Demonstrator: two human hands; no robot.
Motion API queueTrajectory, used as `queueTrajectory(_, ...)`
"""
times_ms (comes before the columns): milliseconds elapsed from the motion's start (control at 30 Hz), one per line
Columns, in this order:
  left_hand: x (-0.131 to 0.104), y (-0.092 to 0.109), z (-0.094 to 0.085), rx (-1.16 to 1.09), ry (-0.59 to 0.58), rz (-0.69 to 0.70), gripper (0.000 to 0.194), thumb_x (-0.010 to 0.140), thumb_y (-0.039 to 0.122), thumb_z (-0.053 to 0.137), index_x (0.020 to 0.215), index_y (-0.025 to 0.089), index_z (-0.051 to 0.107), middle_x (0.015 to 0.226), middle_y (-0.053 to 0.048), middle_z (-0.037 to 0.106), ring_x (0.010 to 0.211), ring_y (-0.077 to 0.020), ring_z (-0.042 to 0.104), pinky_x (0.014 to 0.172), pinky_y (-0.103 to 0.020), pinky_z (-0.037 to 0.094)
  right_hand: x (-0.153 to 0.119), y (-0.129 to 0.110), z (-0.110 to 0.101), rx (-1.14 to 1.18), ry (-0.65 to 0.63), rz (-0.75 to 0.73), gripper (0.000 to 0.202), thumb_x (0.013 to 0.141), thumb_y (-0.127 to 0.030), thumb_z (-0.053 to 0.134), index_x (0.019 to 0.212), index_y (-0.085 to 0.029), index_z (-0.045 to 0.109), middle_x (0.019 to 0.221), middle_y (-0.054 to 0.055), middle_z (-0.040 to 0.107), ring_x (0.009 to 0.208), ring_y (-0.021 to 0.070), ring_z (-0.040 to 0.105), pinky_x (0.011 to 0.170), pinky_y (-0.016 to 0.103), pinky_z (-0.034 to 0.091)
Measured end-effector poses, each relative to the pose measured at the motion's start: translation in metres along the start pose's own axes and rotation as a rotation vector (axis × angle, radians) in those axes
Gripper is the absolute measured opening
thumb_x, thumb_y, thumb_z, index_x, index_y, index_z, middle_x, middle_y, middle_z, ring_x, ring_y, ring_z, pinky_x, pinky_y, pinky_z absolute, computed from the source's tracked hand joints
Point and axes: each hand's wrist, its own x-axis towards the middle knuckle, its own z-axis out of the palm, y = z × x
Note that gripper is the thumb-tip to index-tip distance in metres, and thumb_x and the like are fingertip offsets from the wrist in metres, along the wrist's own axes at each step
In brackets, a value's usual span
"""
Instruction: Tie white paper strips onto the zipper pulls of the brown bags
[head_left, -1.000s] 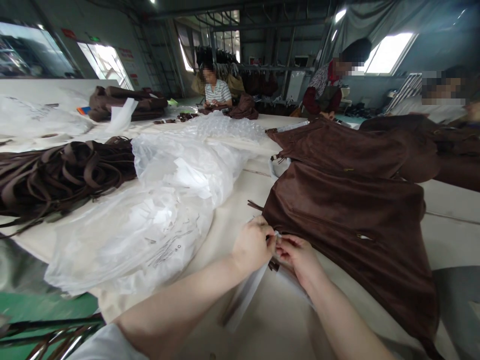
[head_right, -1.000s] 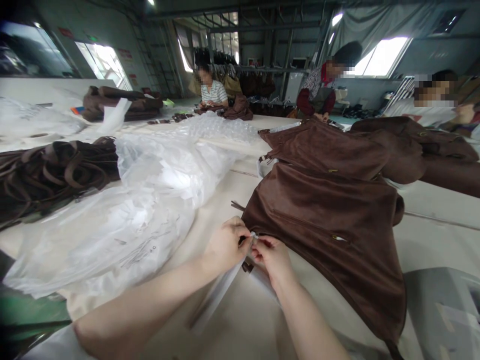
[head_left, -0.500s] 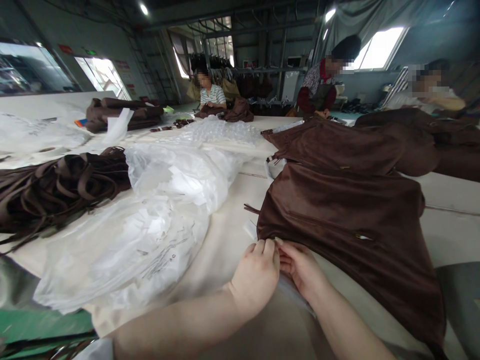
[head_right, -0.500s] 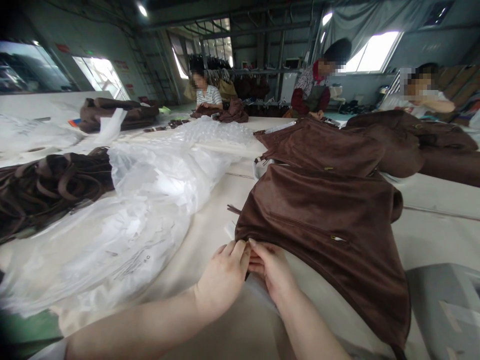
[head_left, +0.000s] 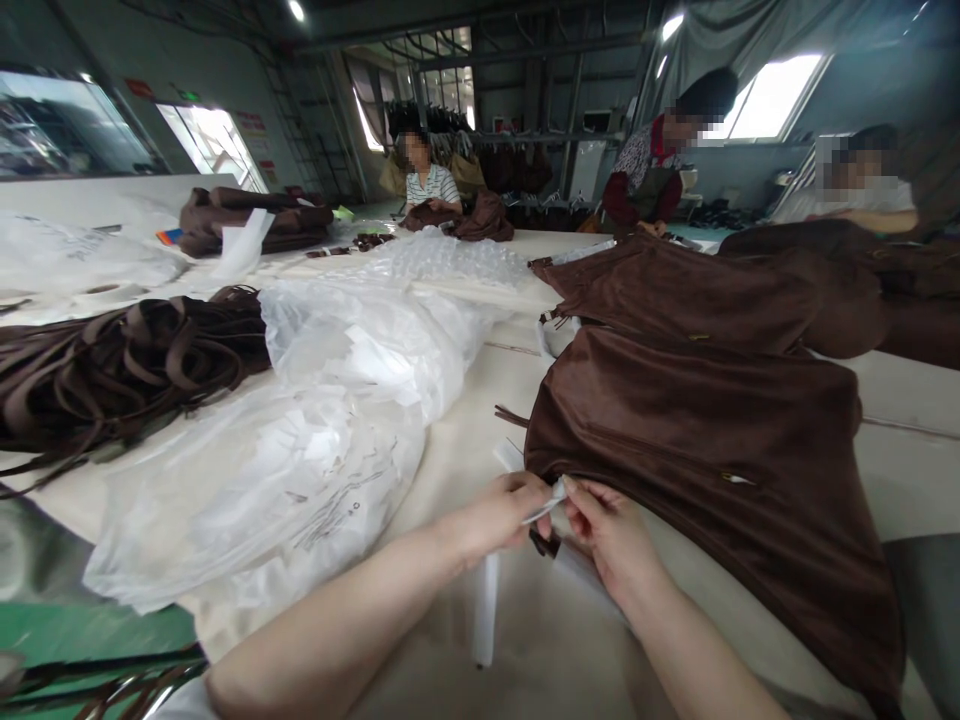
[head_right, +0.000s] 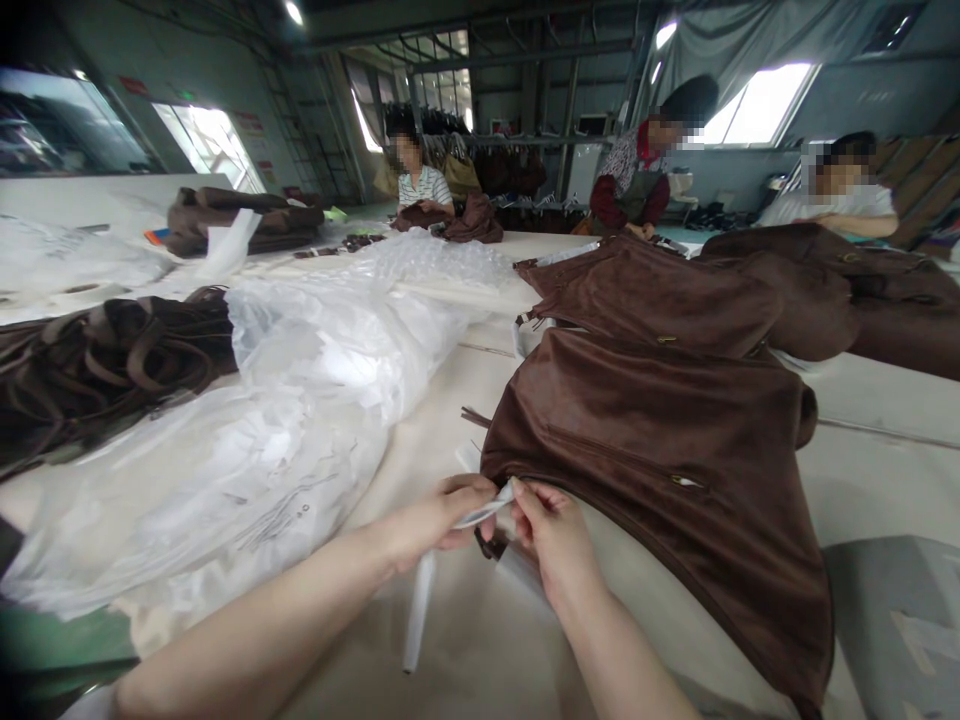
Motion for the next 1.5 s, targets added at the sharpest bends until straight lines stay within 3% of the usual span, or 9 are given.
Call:
queueTrajectory(100, 0.007, -0.003, -0.002, 0.177, 0.026, 0.042, 0.046, 0.085, 0.053, 0.041, 0.085, 0.013, 0.063, 0.060, 0.002, 0.052, 0.052, -0.0084, 0.040, 0.050, -0.020, 0.030, -0.001, -0.001, -0.002, -0.038, -0.007, -0.006, 0.037, 0.066, -0.050, 0.073, 0.063, -0.016, 0.059, 0.053, -0.003, 0.051, 0.043, 0.0058, 0.033, 0.039, 0.019, 0.022)
queueTrajectory(367, 0.024, -0.017, -0.003, 0.524, 0.003, 0.205, 0.024, 0.082, 0.024, 0.044, 0.081, 0.014, 0.065, 0.068, 0.001, 0.060, 0.061, -0.0111, 0.049, 0.057, -0.019, 0.036, 0.007, 0.004, -0.004, -0.186, -0.038, -0.058, 0.038, 0.073, -0.050, 0.064, 0.057, -0.017, 0.053, 0.048, -0.005, 0.045, 0.040, 0.0053, 0.031, 0.037, 0.020, 0.020)
queueTrajectory(467, 0.022, -0.012, -0.004, 0.680, 0.095, 0.173, 0.023, 0.082, 0.022, 0.041, 0.072, 0.015, 0.060, 0.065, 0.000, 0.058, 0.061, -0.0127, 0.050, 0.058, -0.021, 0.035, -0.014, -0.017, -0.007, -0.347, -0.006, -0.079, 0.027, 0.077, -0.044, 0.061, 0.076, -0.017, 0.063, 0.057, -0.003, 0.055, 0.044, 0.0076, 0.044, 0.039, 0.019, 0.030)
queueTrajectory(567, 0.027, -0.010, -0.014, 0.797, 0.153, 0.135, 0.023, 0.084, 0.023, 0.039, 0.075, 0.016, 0.059, 0.070, -0.002, 0.061, 0.067, -0.0150, 0.054, 0.063, -0.022, 0.034, -0.057, -0.055, -0.019, -0.605, 0.016, -0.319, 0.021, 0.082, -0.035, 0.056, 0.093, -0.019, 0.065, 0.075, 0.001, 0.066, 0.060, 0.0113, 0.057, 0.054, 0.022, 0.044)
queueTrajectory(733, 0.039, -0.011, -0.036, 0.842, 0.153, 0.063, 0.027, 0.088, 0.032, 0.037, 0.083, 0.018, 0.059, 0.077, 0.000, 0.063, 0.077, -0.0161, 0.055, 0.067, -0.020, 0.031, -0.140, -0.113, -0.099, -1.125, 0.522, -0.747, 0.015, 0.084, -0.029, 0.055, 0.092, -0.022, 0.066, 0.086, 0.003, 0.066, 0.077, 0.0158, 0.061, 0.073, 0.028, 0.048)
queueTrajectory(900, 0.037, -0.010, -0.037, 0.846, 0.113, 0.008, 0.028, 0.089, 0.034, 0.035, 0.083, 0.019, 0.058, 0.079, 0.001, 0.063, 0.080, -0.0158, 0.055, 0.067, -0.018, 0.029, -0.186, -0.118, -0.230, -1.372, 0.963, -0.315, 0.032, 0.081, -0.049, 0.053, 0.084, -0.021, 0.069, 0.091, 0.008, 0.068, 0.072, 0.0206, 0.062, 0.064, 0.031, 0.047)
queueTrajectory(1067, 0.038, -0.012, -0.037, 0.847, 0.110, 0.009, 0.029, 0.089, 0.035, 0.033, 0.081, 0.020, 0.056, 0.077, 0.001, 0.063, 0.079, -0.0162, 0.056, 0.067, -0.018, 0.029, -0.204, -0.087, -0.282, -0.900, 0.835, -0.031, 0.047, 0.074, -0.061, 0.057, 0.082, -0.018, 0.074, 0.082, 0.009, 0.072, 0.078, 0.0239, 0.064, 0.068, 0.031, 0.049)
queueTrajectory(1300, 0.042, -0.018, -0.040, 0.853, 0.093, 0.010, 0.030, 0.088, 0.039, 0.033, 0.082, 0.021, 0.057, 0.079, 0.002, 0.065, 0.082, -0.0170, 0.057, 0.068, -0.018, 0.030, -0.216, -0.072, -0.261, -0.424, 0.922, -0.290, 0.035, 0.061, -0.047, 0.077, 0.080, -0.017, 0.074, 0.085, 0.006, 0.072, 0.079, 0.0216, 0.063, 0.068, 0.028, 0.049)
queueTrajectory(1500, 0.044, -0.022, -0.041, 0.832, 0.092, 0.030, 0.032, 0.087, 0.041, 0.035, 0.085, 0.020, 0.059, 0.082, 0.000, 0.067, 0.083, -0.0182, 0.058, 0.072, -0.020, 0.033, -0.239, -0.049, -0.257, -0.407, 1.004, -0.232, 0.034, 0.061, -0.046, 0.078, 0.078, -0.017, 0.072, 0.079, 0.004, 0.070, 0.075, 0.0179, 0.059, 0.065, 0.024, 0.048)
